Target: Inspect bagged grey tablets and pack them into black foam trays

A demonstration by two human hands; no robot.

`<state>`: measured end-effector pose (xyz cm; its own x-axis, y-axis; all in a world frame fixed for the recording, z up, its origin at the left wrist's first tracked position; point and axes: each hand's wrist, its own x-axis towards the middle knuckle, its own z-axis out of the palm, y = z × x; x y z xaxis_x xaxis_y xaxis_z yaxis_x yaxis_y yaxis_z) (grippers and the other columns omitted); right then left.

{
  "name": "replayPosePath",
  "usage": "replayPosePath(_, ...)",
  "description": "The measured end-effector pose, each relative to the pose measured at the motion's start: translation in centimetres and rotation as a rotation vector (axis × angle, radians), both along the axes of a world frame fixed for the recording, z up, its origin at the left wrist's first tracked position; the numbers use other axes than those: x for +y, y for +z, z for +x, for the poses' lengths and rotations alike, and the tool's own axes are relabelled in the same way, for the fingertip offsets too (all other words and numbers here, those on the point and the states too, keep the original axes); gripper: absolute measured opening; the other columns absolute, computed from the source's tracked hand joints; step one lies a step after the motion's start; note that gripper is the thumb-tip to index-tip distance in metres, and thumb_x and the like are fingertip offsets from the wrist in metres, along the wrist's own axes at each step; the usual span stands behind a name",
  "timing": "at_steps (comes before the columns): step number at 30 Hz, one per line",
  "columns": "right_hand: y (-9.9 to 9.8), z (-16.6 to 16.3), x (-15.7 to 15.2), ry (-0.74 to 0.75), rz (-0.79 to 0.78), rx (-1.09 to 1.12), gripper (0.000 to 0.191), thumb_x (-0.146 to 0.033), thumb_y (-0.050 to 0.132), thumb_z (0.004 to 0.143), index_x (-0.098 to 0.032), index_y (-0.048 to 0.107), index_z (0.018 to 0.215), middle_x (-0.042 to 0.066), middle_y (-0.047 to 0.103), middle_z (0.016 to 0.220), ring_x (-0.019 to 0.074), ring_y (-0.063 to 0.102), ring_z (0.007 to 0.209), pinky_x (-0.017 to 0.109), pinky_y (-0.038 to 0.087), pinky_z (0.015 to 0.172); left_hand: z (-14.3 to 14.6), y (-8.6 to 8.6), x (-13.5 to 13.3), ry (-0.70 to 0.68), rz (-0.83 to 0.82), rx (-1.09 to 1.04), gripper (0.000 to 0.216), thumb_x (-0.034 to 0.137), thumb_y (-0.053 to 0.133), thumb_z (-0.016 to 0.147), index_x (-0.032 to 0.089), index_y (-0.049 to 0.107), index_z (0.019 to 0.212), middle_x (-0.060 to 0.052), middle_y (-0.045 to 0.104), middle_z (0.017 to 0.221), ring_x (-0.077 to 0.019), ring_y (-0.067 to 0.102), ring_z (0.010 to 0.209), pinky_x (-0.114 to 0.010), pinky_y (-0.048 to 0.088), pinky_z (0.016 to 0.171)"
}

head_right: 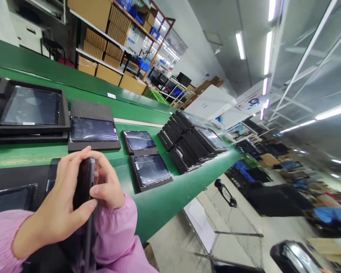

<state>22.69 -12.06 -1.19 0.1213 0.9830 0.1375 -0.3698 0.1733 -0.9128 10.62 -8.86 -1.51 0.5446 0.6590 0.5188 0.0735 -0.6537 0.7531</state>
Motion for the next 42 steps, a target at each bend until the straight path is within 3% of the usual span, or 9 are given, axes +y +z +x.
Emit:
replayPosePath(4, 0.2, 0.4, 0.6, 0.094, 0.055, 0.144, 0.06, -0.039, 0.074, 0.056, -0.027, 0.064, 0.113, 0.0, 0.057, 0.084, 0.0147, 0.043, 0.061, 0.031, 0.044, 0.067, -0.2, -0.2, 0.4, -0.027, 0.021, 0.037, 0.091, 0.037, 0.053, 0.082, 0.019, 0.005, 0.156, -0.018, 0.03, 0.143, -0.0369, 0.03, 0.135, -0.063, 0.037, 0.107)
replayPosePath(8, 0.3, 0.8, 0.7, 0.121, 0.078, 0.142, 0.061, -0.038, 0.073, 0.056, -0.026, 0.064, 0.115, 0.001, 0.058, 0.086, 0.0155, 0.044, 0.063, 0.032, 0.044, 0.071, 0.0, -0.2, 0.5, -0.032, 0.022, 0.055, 0.091, 0.032, 0.051, 0.081, 0.02, 0.003, 0.157, -0.017, 0.028, 0.145, -0.0361, 0.028, 0.138, -0.062, 0.036, 0.109)
replayPosePath(14, -0.2, 1.6, 0.9, 0.15, 0.037, 0.139, 0.068, -0.041, 0.073, 0.054, -0.023, 0.06, 0.118, 0.002, 0.061, 0.084, 0.0203, 0.054, 0.068, 0.039, 0.049, 0.076, 0.2, 0.2, 0.3, 0.015, 0.037, 0.098, 0.093, 0.036, 0.054, 0.082, 0.018, 0.004, 0.157, -0.018, 0.029, 0.142, -0.0364, 0.029, 0.136, -0.062, 0.035, 0.11)
replayPosePath(17, -0.6, 1.9, 1.0, 0.153, 0.036, 0.135, 0.068, -0.045, 0.072, 0.054, -0.022, 0.059, 0.116, 0.006, 0.066, 0.092, 0.0258, 0.062, 0.08, 0.044, 0.051, 0.083, 0.5, 0.3, 0.3, 0.048, 0.079, 0.11, 0.093, 0.039, 0.055, 0.083, 0.017, 0.003, 0.157, -0.017, 0.031, 0.138, -0.0368, 0.03, 0.134, -0.062, 0.034, 0.11)
replayPosePath(22, -0.5, 1.9, 1.0, 0.054, -0.01, 0.112, 0.063, -0.05, 0.065, 0.058, -0.02, 0.058, 0.113, 0.01, 0.068, 0.102, 0.0335, 0.063, 0.101, 0.052, 0.048, 0.094, 0.9, 0.3, 0.4, 0.097, 0.095, 0.136, 0.091, 0.04, 0.055, 0.086, 0.018, 0.004, 0.157, -0.016, 0.033, 0.133, -0.0359, 0.033, 0.13, -0.061, 0.032, 0.111)
replayPosePath(28, 0.7, 1.3, 1.3, 0.053, 0.012, 0.175, 0.056, -0.039, 0.055, 0.057, -0.023, 0.063, 0.11, 0.008, 0.07, 0.098, 0.0342, 0.064, 0.1, 0.053, 0.051, 0.089, 1.2, 0.2, 1.1, 0.089, 0.095, 0.14, 0.096, 0.044, 0.06, 0.085, 0.021, 0.001, 0.157, -0.016, 0.034, 0.133, -0.0371, 0.033, 0.132, -0.06, 0.03, 0.112)
replayPosePath(33, 1.7, 0.6, 2.2, -0.112, -0.072, 0.142, 0.055, -0.041, 0.048, 0.056, -0.021, 0.063, 0.105, 0.01, 0.07, 0.099, 0.0352, 0.062, 0.106, 0.054, 0.051, 0.091, 1.8, -0.3, 2.4, 0.106, 0.142, 0.152, 0.1, 0.051, 0.062, 0.083, 0.02, 0.003, 0.157, -0.015, 0.038, 0.135, -0.0375, 0.034, 0.134, -0.061, 0.024, 0.115)
replayPosePath(42, 1.6, 0.4, 2.7, -0.21, -0.082, 0.23, 0.051, -0.035, 0.044, 0.061, -0.019, 0.064, 0.105, 0.009, 0.069, 0.104, 0.0342, 0.06, 0.115, 0.055, 0.052, 0.094, 2.1, -0.5, 3.2, 0.082, 0.118, 0.209, 0.096, 0.054, 0.06, 0.084, 0.016, 0.009, 0.156, -0.018, 0.037, 0.141, -0.0382, 0.033, 0.137, -0.06, 0.025, 0.115)
